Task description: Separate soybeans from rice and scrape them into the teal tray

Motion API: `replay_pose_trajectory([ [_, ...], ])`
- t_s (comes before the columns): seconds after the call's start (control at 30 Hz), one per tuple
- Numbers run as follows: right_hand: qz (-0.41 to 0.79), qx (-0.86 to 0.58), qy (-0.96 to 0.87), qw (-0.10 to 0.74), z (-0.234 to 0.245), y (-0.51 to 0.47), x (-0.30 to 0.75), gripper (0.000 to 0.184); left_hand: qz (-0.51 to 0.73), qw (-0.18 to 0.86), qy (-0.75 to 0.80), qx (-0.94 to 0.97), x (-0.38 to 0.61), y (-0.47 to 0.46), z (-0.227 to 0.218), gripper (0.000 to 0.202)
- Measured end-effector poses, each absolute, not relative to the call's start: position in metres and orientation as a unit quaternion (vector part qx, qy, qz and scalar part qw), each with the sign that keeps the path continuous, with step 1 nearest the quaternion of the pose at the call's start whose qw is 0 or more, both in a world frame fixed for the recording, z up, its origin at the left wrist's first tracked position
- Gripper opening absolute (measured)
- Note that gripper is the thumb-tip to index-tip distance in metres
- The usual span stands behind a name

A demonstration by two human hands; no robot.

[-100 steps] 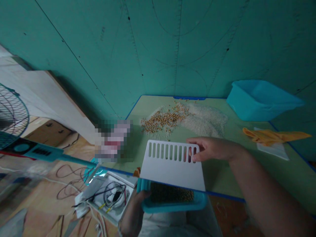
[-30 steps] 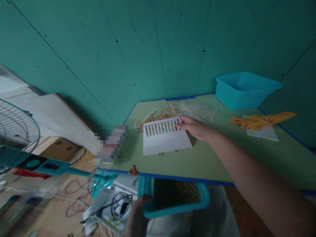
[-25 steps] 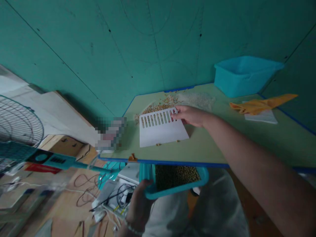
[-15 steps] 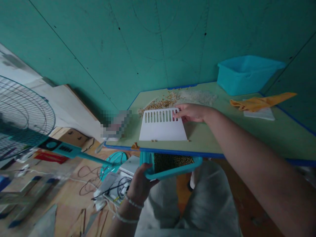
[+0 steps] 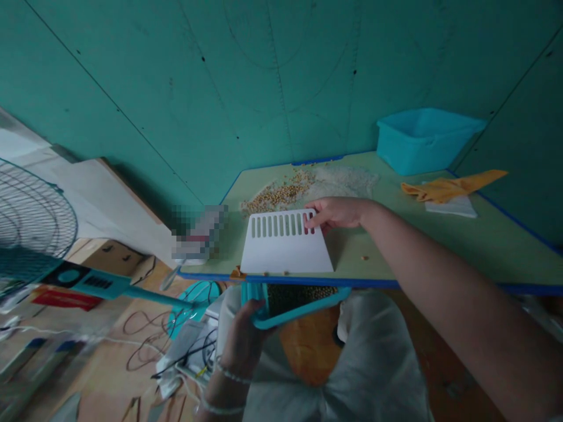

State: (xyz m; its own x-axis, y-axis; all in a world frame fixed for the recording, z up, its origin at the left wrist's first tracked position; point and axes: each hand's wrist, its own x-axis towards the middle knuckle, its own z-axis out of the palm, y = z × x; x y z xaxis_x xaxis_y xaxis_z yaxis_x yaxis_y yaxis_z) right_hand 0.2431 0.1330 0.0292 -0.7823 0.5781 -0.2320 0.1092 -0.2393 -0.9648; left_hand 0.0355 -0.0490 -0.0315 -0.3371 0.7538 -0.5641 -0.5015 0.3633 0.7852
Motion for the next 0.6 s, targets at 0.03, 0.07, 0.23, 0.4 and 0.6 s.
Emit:
replay_pose_trajectory([
  [0.03, 0.731, -0.288, -0.600, 0.152, 0.030, 0.132, 0.243, 0.015, 0.557, 0.575, 0.590, 0.108, 0.033, -0.047, -0.033, 0.027],
  [0.07, 0.728, -0.289, -0.604, 0.146, 0.030, 0.132, 0.242, 0.015, 0.561, 0.584, 0.575, 0.112, 0.031, -0.046, -0.035, 0.028],
  [0.23, 0.704, -0.310, -0.626, 0.126, 0.034, 0.128, 0.241, 0.019, 0.546, 0.622, 0.551, 0.108, 0.020, -0.047, -0.046, 0.024],
  [0.4, 0.680, -0.358, -0.632, 0.100, 0.045, 0.123, 0.240, 0.014, 0.489, 0.648, 0.582, 0.049, 0.005, -0.049, -0.058, 0.033],
  [0.6, 0.672, -0.403, -0.619, 0.053, 0.052, 0.116, 0.243, 0.011, 0.439, 0.621, 0.648, -0.036, -0.015, -0.045, -0.084, 0.048],
])
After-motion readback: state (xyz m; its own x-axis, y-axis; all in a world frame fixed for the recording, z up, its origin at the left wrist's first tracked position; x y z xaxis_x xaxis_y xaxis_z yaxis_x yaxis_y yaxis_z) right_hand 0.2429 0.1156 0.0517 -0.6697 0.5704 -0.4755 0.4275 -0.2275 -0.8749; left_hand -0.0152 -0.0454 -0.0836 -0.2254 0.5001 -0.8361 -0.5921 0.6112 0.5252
